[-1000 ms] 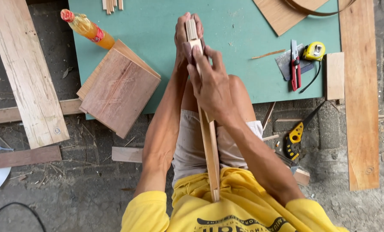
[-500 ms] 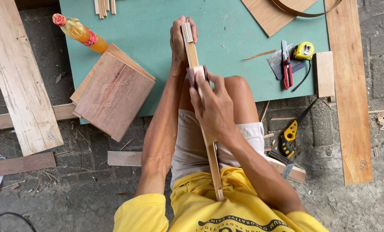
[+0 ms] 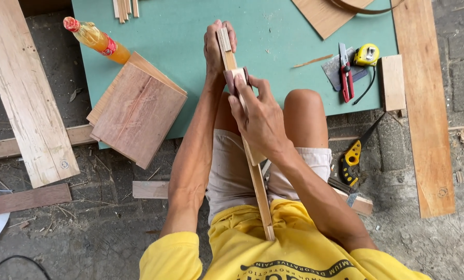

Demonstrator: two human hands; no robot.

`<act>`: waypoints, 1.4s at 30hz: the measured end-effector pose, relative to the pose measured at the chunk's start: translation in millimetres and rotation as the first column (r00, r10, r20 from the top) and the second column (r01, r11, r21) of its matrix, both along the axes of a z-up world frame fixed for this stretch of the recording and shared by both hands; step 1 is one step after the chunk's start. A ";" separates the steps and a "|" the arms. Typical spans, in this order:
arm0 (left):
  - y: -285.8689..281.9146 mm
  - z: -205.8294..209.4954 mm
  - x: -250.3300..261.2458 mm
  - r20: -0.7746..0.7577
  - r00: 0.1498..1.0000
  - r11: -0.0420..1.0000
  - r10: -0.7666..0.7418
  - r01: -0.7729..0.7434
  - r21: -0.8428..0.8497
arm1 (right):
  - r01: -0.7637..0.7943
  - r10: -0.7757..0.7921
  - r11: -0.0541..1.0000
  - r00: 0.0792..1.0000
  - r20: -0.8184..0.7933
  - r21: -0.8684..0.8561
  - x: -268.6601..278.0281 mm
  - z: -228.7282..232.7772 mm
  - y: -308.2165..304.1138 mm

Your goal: The person sits on the ground and sands the edges and surfaces of wooden planks using a sanding block. They handle multiple planks one at a time, turning them over to sand different sides.

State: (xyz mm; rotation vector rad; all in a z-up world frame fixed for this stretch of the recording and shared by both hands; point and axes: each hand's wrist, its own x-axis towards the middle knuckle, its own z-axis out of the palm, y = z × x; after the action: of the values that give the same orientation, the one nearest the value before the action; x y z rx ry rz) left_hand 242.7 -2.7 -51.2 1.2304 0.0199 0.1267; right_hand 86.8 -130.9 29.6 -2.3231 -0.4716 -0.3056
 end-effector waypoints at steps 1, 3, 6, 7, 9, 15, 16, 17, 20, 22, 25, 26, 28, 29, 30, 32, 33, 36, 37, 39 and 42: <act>-2.0 8.4 -2.4 0.008 1.000 1.000 -0.001 0.001 0.001 | 0.001 -0.001 1.000 1.000 0.008 0.001 7.0 1.8 1.6; -5.9 20.5 -15.3 -0.071 0.997 1.000 0.024 -0.024 0.001 | 0.005 -0.006 1.000 0.999 0.033 0.028 14.9 3.9 4.5; 2.1 13.3 -10.1 0.091 0.996 0.986 -0.006 -0.010 0.168 | -0.017 0.015 0.999 0.998 0.057 0.046 28.6 1.6 8.4; 3.8 8.3 -3.1 0.105 0.994 0.985 -0.006 -0.012 0.171 | -0.018 0.015 0.999 0.997 0.071 0.048 16.7 1.8 5.8; 7.7 -6.0 3.2 -0.002 1.000 0.999 -0.006 0.006 0.040 | 0.004 -0.004 1.000 1.000 -0.017 0.002 -14.2 -1.5 1.3; 7.3 13.1 -17.2 -0.003 1.000 1.000 0.006 -0.006 -0.015 | -0.058 0.055 0.996 0.998 0.033 0.067 22.7 5.2 13.0; 4.6 22.4 -12.5 0.004 1.000 1.000 0.005 -0.005 -0.018 | -0.057 0.055 0.996 0.998 0.039 0.063 -1.0 9.7 1.7; 8.1 27.4 -17.7 -0.021 0.999 1.000 0.028 -0.027 0.014 | -0.099 0.097 0.994 0.994 0.042 0.046 -32.1 12.2 -5.2; 12.5 21.1 -14.7 -0.001 0.999 0.998 0.049 -0.049 0.039 | -0.146 0.144 0.989 0.989 0.035 0.036 -62.3 14.4 -13.3; 11.1 5.3 -12.6 0.036 0.999 0.999 0.041 -0.042 0.032 | -0.144 0.143 0.989 0.990 0.018 0.044 -40.8 9.0 -7.5; 10.2 -6.8 -5.3 0.021 1.000 0.998 0.007 -0.005 -0.066 | -0.117 0.111 0.990 0.991 0.080 0.080 12.2 2.8 6.8; 13.0 -3.1 -10.3 -0.001 1.000 0.996 0.003 -0.003 -0.093 | -0.130 0.126 0.988 0.991 0.054 0.082 8.7 5.5 8.2; 15.0 8.4 -6.9 -0.006 1.000 0.993 -0.010 0.010 -0.119 | -0.134 0.131 0.987 0.990 0.045 0.083 -16.0 6.0 0.4; 17.9 10.9 -10.4 -0.031 0.999 0.996 0.016 -0.018 -0.082 | -0.132 0.130 0.990 0.990 0.049 0.048 -45.8 1.5 -6.6; 21.1 12.8 -14.2 -0.055 0.998 0.998 0.042 -0.045 -0.043 | -0.130 0.129 0.991 0.990 0.052 0.013 -75.9 -3.7 -13.6; 14.2 14.3 -9.2 0.018 0.999 0.998 0.033 -0.032 -0.048 | -0.129 0.126 0.991 0.989 0.078 0.025 -38.5 -0.1 -6.2; 9.7 14.6 -12.5 0.096 0.995 0.998 0.023 -0.018 -0.055 | -0.127 0.123 0.991 0.986 0.108 0.034 -25.4 1.2 -3.6; 6.5 2.2 -9.3 0.043 0.998 0.999 0.045 -0.046 0.010 | -0.104 0.103 0.995 0.992 0.074 0.008 37.4 -14.9 11.4; 3.4 4.8 -11.9 0.030 0.998 0.999 0.046 -0.046 0.002 | -0.105 0.104 0.995 0.993 0.060 0.001 13.7 -6.9 3.3; 7.4 14.1 -8.4 0.011 0.998 0.997 0.056 -0.057 0.050 | -0.161 0.156 0.986 0.984 0.089 0.046 -25.5 10.9 -4.4; 9.4 17.4 -17.0 0.073 0.997 0.999 0.038 -0.039 0.015 | -0.152 0.150 0.987 0.988 0.036 0.057 -58.1 6.3 -10.6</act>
State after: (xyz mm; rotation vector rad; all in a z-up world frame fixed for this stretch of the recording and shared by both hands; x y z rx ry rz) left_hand 225.7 6.7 -33.7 1.2415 -0.0203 0.2053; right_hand 28.6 -141.4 35.9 -2.2132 -0.6425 -0.2793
